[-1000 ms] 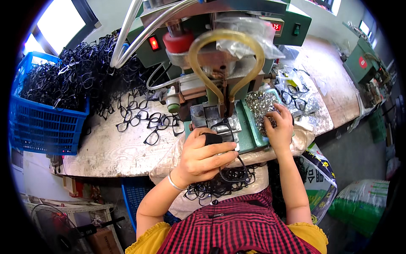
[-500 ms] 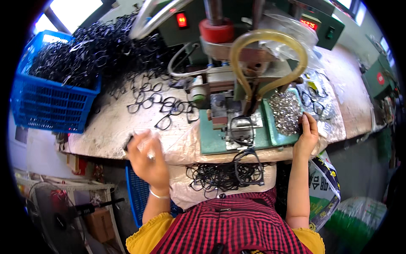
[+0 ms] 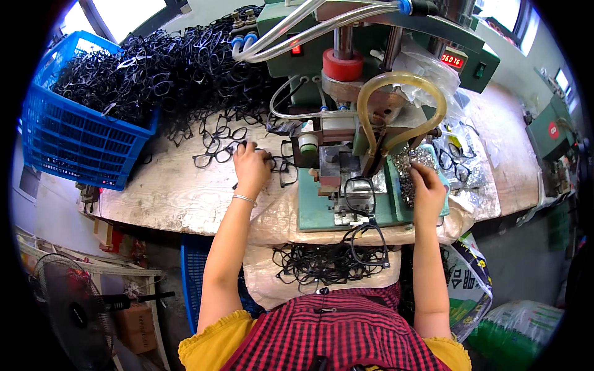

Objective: The person repeatedly picks up black eyeglass frames, places them into a green machine, and presses a lever to attach small metal components. The person then removes the frames and places them on the table, repeating the process with multiple frames.

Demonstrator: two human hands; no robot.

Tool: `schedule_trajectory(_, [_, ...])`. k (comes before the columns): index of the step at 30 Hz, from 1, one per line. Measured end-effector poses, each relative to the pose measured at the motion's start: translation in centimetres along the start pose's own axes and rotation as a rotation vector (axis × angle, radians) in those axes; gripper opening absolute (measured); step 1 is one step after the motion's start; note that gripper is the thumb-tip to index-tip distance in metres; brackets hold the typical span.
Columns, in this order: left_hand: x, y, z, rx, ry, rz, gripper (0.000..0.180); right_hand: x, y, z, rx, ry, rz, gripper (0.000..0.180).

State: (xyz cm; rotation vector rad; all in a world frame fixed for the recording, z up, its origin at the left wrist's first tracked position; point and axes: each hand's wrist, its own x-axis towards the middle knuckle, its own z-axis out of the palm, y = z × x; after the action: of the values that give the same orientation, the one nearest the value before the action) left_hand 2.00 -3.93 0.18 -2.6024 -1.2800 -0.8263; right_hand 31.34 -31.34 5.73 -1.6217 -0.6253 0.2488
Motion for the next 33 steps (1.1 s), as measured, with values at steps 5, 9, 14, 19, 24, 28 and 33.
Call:
schedule_trajectory(5, [-2.0,-2.1,-0.9,0.003,-0.004,-0.108,0.012,-2.9,2.7,-5.3,-0.167,0.077,-0.130,0.015])
schedule_trajectory(9, [-1.6,-4.9,-3.1,-0.126,0.222,-0.167,0.013,-3.1,-3.0,-3.2,-0.163,-0.126,-0.282,0.014])
schedule_trajectory(14, [-0.7,-5.6,-1.5,-1.025,0.486,-0.498,0.013,-1.8,-6.1,2.4,0.092,-0.208,-0.347,0.029])
schedule_trajectory(19, [-4.1,-1.0,-4.4,-1.422,0.381,-0.701,0.014,-3.3,-6.2,4.7,0.405,-0.243,-0.115,0.051])
schedule_trajectory(24, [-0.2,12.6,-16.4,-1.623,0.422,0.112,0.013,-3.2,-7.1,4.6,0.497,-0.294,-0.049,0.060])
schedule_trajectory(28, [1.9,15.0,-17.3,-1.307,0.388,0.300,0.013,-3.7,-8.9,4.7,0.534,-0.353,0.054,0.059])
schedule_trajectory(33, [0.2,15.4,-17.4,-1.180,0.265,0.375,0.010,-4.8,-10.1,3.0,0.386,-0.355,-0.065,0.053])
